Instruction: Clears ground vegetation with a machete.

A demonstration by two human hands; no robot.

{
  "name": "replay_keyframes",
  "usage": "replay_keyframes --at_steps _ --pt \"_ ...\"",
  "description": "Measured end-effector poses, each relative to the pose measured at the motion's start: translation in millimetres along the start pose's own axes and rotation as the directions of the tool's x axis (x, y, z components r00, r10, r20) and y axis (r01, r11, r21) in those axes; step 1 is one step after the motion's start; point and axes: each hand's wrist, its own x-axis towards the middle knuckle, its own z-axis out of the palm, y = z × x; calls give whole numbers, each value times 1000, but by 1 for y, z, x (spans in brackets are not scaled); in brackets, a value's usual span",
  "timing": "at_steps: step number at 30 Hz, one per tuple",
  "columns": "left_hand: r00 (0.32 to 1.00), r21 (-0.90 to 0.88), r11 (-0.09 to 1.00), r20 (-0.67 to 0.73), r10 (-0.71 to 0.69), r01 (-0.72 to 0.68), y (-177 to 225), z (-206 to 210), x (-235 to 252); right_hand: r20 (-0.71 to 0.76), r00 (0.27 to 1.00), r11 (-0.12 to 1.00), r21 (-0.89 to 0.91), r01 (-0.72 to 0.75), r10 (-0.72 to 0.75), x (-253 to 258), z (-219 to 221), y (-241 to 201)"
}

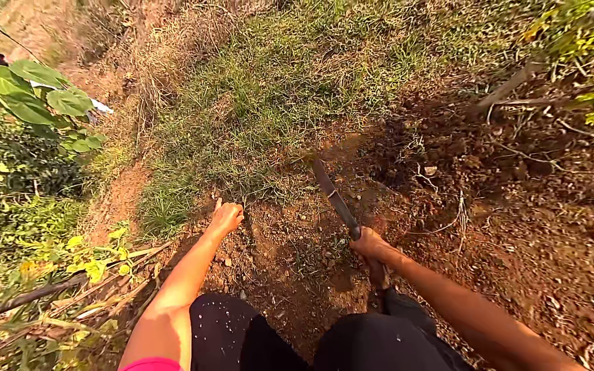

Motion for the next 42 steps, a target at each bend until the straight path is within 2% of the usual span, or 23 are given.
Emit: replay_keyframes --at_steps 2,5,7,10,12,14,15,17,18,19,21,23,25,27,30,32,33,35,36,37,39,42 --pt "1000 5 1000 -7 10 -10 1 -2 -1 84 996 989 -148 -23 36 -11 -10 6" --pt "1000 -14 1000 -20 16 -17 4 -7 -3 85 996 992 -123 20 -9 -26 -62 7" --pt "999 -28 999 -44 19 -20 3 -7 -5 19 999 999 -25 35 -35 -33 -87 6" --pt "998 -19 1000 -62 16 -18 -4 -2 -6 -175 984 961 266 69 -23 -21 -95 -4" --pt "999 -7 1000 -54 8 -9 -6 -1 -6 -264 964 883 455 115 11 -13 -79 -19" --pt "999 0 1000 -43 1 -1 -7 -1 -5 -260 965 847 511 145 -8 -1 -49 -20" --pt "999 0 1000 -40 -4 4 -6 -2 -4 -207 978 897 426 117 -30 3 -31 -14" --pt "999 6 1000 -43 -14 14 -3 -1 -3 20 1000 1000 -12 19 -18 -3 0 2" --pt "999 8 1000 -47 -11 11 -3 -2 -2 118 993 982 -191 3 20 -14 11 2" --pt "999 9 1000 -50 -2 3 -3 -4 -3 177 984 959 -284 17 35 -25 17 2" --pt "998 3 1000 -63 18 -17 -1 -2 -3 210 977 943 -329 44 28 -41 7 -1" --pt "997 1 1000 -74 24 -24 -3 -1 -3 155 988 949 -309 55 -7 -47 -15 -1" --pt "995 -9 1000 -96 23 -24 -7 0 -3 73 997 980 -195 46 -32 -44 -37 1" --pt "993 -18 1000 -117 22 -24 -12 3 -6 -32 999 998 46 39 -38 -39 -48 -3" --pt "993 -11 1000 -119 16 -18 -17 7 -7 -211 977 888 454 68 33 -28 -42 -19" --pt "994 -4 1000 -112 12 -12 -19 7 -6 -262 964 827 551 109 48 -15 -22 -17" --pt "994 -4 1000 -108 9 -9 -19 6 -5 -226 974 865 494 91 27 -12 -7 -10" --pt "995 -6 1000 -103 8 -8 -16 4 -4 -23 1000 991 135 -15 19 -17 17 9" --pt "995 -3 1000 -101 11 -11 -14 5 -3 72 996 998 -45 -43 46 -24 23 14" --pt "995 0 1000 -97 15 -15 -13 5 -2 133 989 989 -141 -43 62 -31 24 13" --pt "996 10 1000 -89 28 -27 -9 5 0 172 984 980 -201 -13 48 -42 2 11" --pt "994 10 999 -101 43 -43 -6 1 -1 124 992 991 -132 8 9 -45 -41 11"
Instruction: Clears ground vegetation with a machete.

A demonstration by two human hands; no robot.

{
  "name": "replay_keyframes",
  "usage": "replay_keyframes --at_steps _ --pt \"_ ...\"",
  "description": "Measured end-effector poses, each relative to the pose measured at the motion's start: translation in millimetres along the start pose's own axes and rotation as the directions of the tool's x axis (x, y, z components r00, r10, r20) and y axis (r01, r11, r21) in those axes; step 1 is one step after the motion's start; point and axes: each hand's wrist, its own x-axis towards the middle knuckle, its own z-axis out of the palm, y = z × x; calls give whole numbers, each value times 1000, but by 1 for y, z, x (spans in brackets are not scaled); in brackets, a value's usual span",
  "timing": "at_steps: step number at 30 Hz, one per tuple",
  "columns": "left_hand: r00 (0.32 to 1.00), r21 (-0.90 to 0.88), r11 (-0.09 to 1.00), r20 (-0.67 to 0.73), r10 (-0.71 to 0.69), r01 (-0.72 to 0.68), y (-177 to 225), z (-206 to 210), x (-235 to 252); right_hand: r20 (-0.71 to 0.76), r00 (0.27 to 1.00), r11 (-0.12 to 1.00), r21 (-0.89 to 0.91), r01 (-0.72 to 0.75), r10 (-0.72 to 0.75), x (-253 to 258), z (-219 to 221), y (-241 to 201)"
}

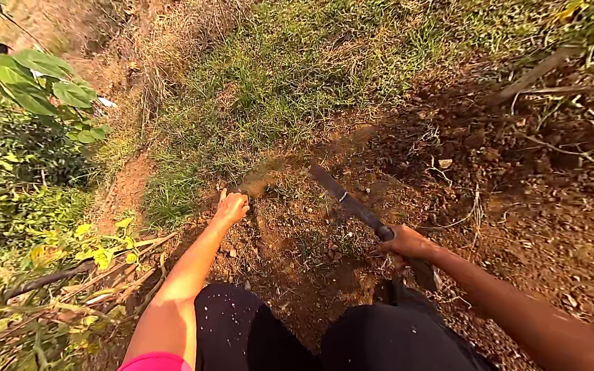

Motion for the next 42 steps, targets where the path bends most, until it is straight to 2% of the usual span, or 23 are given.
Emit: replay_keyframes --at_steps 4,6,8,9,10,11,12,13,16,18,21,23,25,26,27,29,31,33,36,39,42 --pt "1000 -14 1000 -15 5 -5 -1 3 -7 -187 982 944 327 51 11 2 -25 -5" --pt "1000 -6 1000 20 -2 2 -4 5 -7 -314 948 855 503 129 42 19 -19 -15" --pt "998 -1 1000 49 -28 28 -7 6 -5 -369 927 794 582 176 65 41 1 -24" --pt "998 2 999 49 -36 35 -9 6 -3 -350 935 822 547 159 52 49 15 -25" --pt "998 0 999 46 -39 39 -10 6 -1 -279 960 893 439 104 26 52 30 -22" --pt "999 -1 999 39 -37 37 -10 7 0 -165 986 963 268 28 17 51 43 -18" --pt "999 2 999 29 -33 33 -9 7 1 -59 998 994 113 -13 20 46 51 -17" --pt "999 5 1000 24 -24 24 -7 6 2 24 999 999 32 -25 24 38 54 -19" --pt "1000 -5 1000 29 2 -2 1 7 2 77 997 1000 -28 9 -7 20 22 -15" --pt "1000 -14 1000 27 8 -7 4 3 2 27 999 1000 0 28 -28 14 -5 -9" --pt "1000 -21 1000 11 5 -5 1 5 -2 -109 994 974 224 28 -3 12 -20 -5" --pt "1000 -24 1000 7 -1 1 -3 8 -3 -222 974 902 426 65 35 13 -13 -12" --pt "999 -22 1000 26 -21 22 -7 9 -3 -272 960 841 532 92 67 19 10 -14" --pt "999 -24 999 36 -31 31 -8 8 -2 -262 963 860 504 79 65 20 26 -10" --pt "998 -24 999 44 -39 40 -8 8 -2 -213 976 916 399 39 51 18 41 -3" --pt "998 -21 999 53 -42 43 -8 8 0 -20 999 998 48 -35 36 9 64 11" --pt "999 -16 1000 41 -25 25 -8 8 3 131 991 975 -221 -1 31 -8 72 11" --pt "1000 -19 1000 13 -1 1 -6 9 2 153 988 947 -314 68 -20 -20 66 7" --pt "1000 -42 999 23 2 -1 -3 3 0 120 986 939 -313 145 -113 -16 53 7" --pt "998 -41 998 29 -47 48 -7 0 -2 87 986 925 -343 163 -141 -20 59 -9" --pt "989 -52 988 -13 -148 147 -12 1 -7 84 979 831 -519 202 -186 -27 73 -30"
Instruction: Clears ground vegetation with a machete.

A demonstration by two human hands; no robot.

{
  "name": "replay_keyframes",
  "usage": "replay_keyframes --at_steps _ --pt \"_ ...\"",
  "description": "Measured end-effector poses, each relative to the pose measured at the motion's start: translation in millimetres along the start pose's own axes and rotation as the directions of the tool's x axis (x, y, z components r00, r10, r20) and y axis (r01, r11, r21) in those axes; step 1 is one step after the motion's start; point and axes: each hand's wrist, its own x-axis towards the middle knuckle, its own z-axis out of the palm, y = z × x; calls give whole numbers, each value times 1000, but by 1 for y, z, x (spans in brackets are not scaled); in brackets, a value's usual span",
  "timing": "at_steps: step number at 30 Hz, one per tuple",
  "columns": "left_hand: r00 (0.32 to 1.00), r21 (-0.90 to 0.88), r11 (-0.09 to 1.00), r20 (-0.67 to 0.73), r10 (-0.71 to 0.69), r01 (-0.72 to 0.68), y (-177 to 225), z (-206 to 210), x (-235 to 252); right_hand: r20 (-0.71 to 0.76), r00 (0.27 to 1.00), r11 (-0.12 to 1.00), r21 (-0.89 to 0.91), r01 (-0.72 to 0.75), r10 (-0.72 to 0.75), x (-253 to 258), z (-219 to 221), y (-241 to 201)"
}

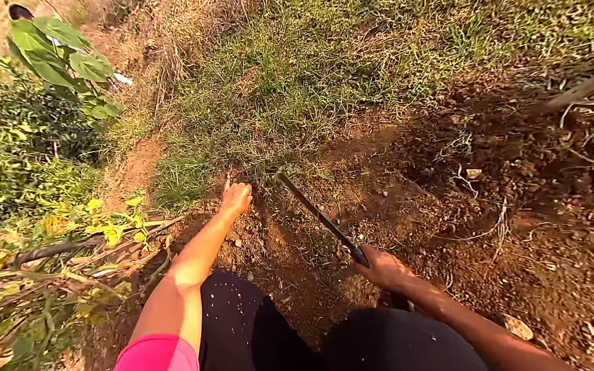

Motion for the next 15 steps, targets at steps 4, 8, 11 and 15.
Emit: replay_keyframes --at_steps 4,8,11,15 --pt "967 -56 993 -228 -112 102 -8 -10 0 82 992 940 -322 115 -94 11 7 -42" --pt "942 -133 979 -279 -185 153 -5 -18 -5 122 977 848 -487 210 -172 33 4 -67" --pt "960 -110 986 -238 -148 125 -3 -15 -11 52 975 818 -536 210 -216 58 -26 -54" --pt "965 -113 987 -224 -137 114 -8 -11 -16 -322 946 951 -281 -126 31 86 -102 6"
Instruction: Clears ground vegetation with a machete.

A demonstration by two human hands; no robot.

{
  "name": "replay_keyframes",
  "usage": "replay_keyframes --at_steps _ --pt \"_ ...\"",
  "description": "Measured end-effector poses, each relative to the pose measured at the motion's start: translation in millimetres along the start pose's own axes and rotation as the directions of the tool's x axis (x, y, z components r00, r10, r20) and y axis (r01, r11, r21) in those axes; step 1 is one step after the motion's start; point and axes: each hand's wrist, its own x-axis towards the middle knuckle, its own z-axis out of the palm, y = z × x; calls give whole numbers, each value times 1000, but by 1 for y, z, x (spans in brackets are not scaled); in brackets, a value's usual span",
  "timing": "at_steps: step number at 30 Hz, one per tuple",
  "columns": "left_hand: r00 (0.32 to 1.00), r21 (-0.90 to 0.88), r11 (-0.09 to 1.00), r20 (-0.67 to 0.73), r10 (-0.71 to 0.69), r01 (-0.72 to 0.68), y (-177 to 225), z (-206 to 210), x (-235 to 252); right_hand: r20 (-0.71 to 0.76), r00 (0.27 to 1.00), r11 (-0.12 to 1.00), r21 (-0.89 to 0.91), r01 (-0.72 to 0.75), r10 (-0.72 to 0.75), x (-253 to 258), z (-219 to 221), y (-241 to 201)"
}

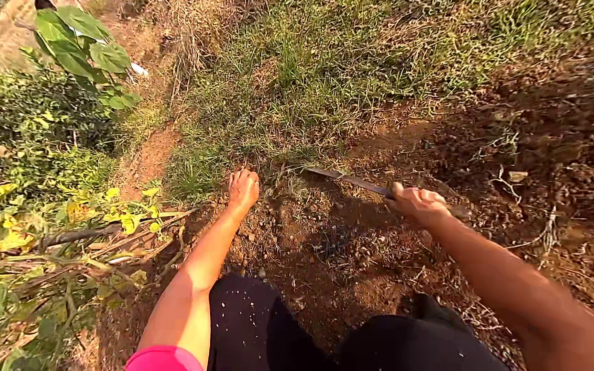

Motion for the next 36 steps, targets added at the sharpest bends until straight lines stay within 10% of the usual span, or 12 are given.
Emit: replay_keyframes --at_steps 7,11,16,24,33,36 --pt "999 -7 999 27 -41 41 -19 11 4 -181 881 754 607 -249 437 14 -48 46" --pt "998 13 998 29 -64 63 -18 20 13 -208 965 933 353 -75 156 -31 -6 28" --pt "989 -71 988 -50 -141 137 -7 6 16 200 956 965 -107 240 -215 -85 28 -11" --pt "995 -30 995 -28 -91 90 -21 8 2 -62 978 963 200 -182 198 -14 25 37" --pt "990 -45 989 -16 -142 141 -21 8 6 202 939 925 -208 318 -278 -78 37 -12" --pt "990 -27 989 -11 -143 143 -20 7 5 94 984 974 -158 164 -150 -54 40 39"
